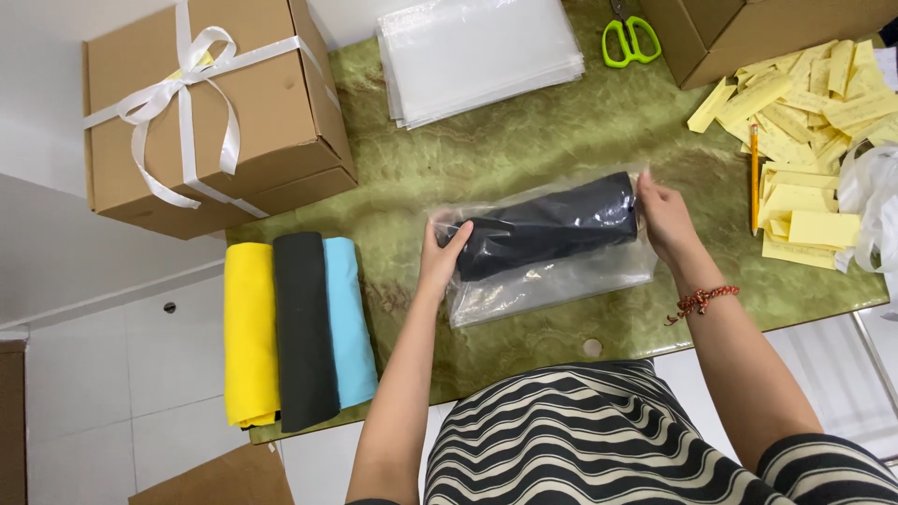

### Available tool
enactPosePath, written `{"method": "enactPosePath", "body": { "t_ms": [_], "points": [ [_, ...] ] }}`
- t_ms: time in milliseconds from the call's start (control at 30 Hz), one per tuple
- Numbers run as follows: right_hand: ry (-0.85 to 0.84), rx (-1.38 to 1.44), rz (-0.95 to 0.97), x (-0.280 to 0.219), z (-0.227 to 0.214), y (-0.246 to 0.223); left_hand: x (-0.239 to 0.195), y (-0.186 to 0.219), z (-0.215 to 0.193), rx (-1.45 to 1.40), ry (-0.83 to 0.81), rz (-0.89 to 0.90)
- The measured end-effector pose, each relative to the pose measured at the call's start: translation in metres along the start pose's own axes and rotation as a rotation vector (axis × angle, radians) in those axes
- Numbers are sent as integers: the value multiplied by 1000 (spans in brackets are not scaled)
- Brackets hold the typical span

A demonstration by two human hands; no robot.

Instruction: The person writes on a yellow sticky note attached to a cardboard box using a pencil, then places a folded black cloth into a clear plastic bag. They place the bagged cloth into a cardboard box, close it, and tie a white ribbon around the box.

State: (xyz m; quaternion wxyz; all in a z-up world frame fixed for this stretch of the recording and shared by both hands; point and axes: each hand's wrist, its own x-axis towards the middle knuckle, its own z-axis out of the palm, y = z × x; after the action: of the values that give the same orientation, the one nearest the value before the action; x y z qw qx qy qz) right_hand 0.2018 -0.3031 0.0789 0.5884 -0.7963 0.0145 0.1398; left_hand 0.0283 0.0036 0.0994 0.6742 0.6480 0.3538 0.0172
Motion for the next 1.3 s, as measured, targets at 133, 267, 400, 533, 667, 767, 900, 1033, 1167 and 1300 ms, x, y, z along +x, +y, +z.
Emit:
{"method": "enactPosePath", "body": {
  "t_ms": [133,267,400,533,667,767,900,1033,1167,1300],
  "points": [
    [198,278,87,15,-6,28,-2,-14,-1,-29,12,137],
    [292,453,230,49,-14,79,23,-38,1,3,11,202],
    [219,413,222,45,-10,46,30,-27,-5,-146,15,282],
    [153,535,231,43,-10,18,50,-38,-11,-264,37,251],
    [184,659,238,45,-17,18,56,-42,-18,-222,121,236],
    [160,602,246,64,-24,41,56,-41,-22,-235,169,225],
    [85,433,196,58,-18,42,69,-61,-26,-148,226,231],
    [131,180,77,54,-21,75,67,-96,-24,-27,286,208],
    [-60,101,6,1,-31,70,34,-119,-31,-76,2,116],
    [-224,34,56,-21,-28,53,9,-112,-30,-22,-156,110]
  ]
}}
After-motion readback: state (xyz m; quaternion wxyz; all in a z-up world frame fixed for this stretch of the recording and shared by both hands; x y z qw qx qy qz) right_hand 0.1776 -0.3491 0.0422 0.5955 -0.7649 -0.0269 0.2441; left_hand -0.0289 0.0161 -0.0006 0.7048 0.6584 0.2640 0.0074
